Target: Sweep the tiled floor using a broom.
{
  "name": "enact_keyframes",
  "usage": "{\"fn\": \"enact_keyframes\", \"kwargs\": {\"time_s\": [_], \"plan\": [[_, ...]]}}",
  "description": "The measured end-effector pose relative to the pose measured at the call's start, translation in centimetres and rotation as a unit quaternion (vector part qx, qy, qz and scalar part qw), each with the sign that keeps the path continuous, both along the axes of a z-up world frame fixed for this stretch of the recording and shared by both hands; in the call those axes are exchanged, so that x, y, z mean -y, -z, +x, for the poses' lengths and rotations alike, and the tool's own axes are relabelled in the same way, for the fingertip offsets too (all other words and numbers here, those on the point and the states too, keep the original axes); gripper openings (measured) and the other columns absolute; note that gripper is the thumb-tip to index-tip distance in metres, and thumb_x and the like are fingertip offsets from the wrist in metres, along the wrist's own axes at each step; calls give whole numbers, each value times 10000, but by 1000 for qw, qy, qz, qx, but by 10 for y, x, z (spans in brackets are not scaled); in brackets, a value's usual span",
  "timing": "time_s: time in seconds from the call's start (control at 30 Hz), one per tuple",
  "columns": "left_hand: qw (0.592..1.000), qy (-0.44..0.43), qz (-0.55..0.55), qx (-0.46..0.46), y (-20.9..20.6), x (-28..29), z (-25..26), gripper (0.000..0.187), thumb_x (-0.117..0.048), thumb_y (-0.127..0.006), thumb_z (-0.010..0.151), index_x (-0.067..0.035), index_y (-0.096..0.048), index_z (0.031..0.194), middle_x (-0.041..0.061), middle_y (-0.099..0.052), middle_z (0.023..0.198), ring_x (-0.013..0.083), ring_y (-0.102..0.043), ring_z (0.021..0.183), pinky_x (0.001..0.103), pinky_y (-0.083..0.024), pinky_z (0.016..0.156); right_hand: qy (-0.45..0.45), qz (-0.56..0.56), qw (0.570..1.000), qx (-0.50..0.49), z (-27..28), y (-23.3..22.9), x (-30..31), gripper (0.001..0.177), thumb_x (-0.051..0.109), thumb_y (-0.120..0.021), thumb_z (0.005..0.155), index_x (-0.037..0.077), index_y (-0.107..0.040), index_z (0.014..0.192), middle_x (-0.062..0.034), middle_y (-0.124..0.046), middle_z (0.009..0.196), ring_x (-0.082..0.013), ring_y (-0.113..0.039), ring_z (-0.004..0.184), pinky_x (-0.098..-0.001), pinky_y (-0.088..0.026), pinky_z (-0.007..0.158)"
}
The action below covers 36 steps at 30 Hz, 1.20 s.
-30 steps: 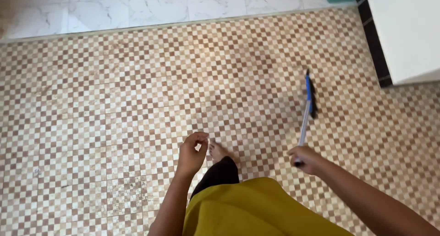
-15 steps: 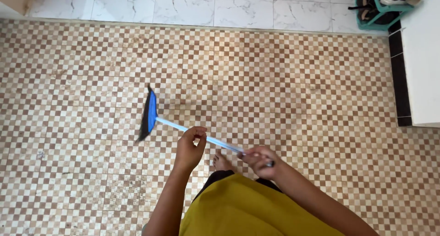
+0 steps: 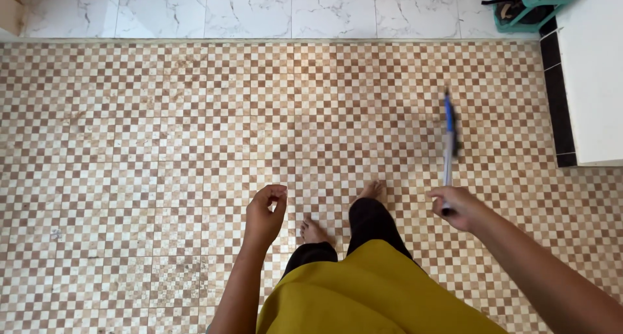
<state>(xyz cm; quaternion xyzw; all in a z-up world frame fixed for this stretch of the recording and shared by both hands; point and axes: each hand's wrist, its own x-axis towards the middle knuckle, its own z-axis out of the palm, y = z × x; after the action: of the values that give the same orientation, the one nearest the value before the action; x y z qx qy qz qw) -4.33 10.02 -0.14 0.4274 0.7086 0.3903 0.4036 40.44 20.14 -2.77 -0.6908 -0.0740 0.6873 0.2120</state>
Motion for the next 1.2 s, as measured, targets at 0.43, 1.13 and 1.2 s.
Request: {"fn": "enact_keyframes", "kwargs": {"time_s": [0.43,1.13,1.2], "plan": [[998,50,32,-33,-14,-98,52,184,-90,-685,919,-61,-720,1097,49,-742,903,171,-691,873,305,-551,697,106,-208,873,-428,-125,65,-11,220,13,-551,980,-84,-527,1175,-38,-566,659,-75,-492,386,-175,-393,259],[997,-6,-54,-62,-30,-236,123,213,-109,-677,911,-69,-712,1118,51,-760,1009,156,-723,976,341,-579,691,-69,-41,996,39,92,113,-262,168,-96,-566,869,-71,-464,999,-124,-533,830,-195,-544,673,-296,-553,568],[996,-28,-56,-70,-25,-235,123,199,-110,-676,922,-66,-718,1111,58,-764,998,167,-726,964,329,-582,705,-134,-60,989,-33,29,111,-240,119,-62,-606,872,-67,-520,955,-143,-586,845,-208,-591,686,-311,-566,598]]}}
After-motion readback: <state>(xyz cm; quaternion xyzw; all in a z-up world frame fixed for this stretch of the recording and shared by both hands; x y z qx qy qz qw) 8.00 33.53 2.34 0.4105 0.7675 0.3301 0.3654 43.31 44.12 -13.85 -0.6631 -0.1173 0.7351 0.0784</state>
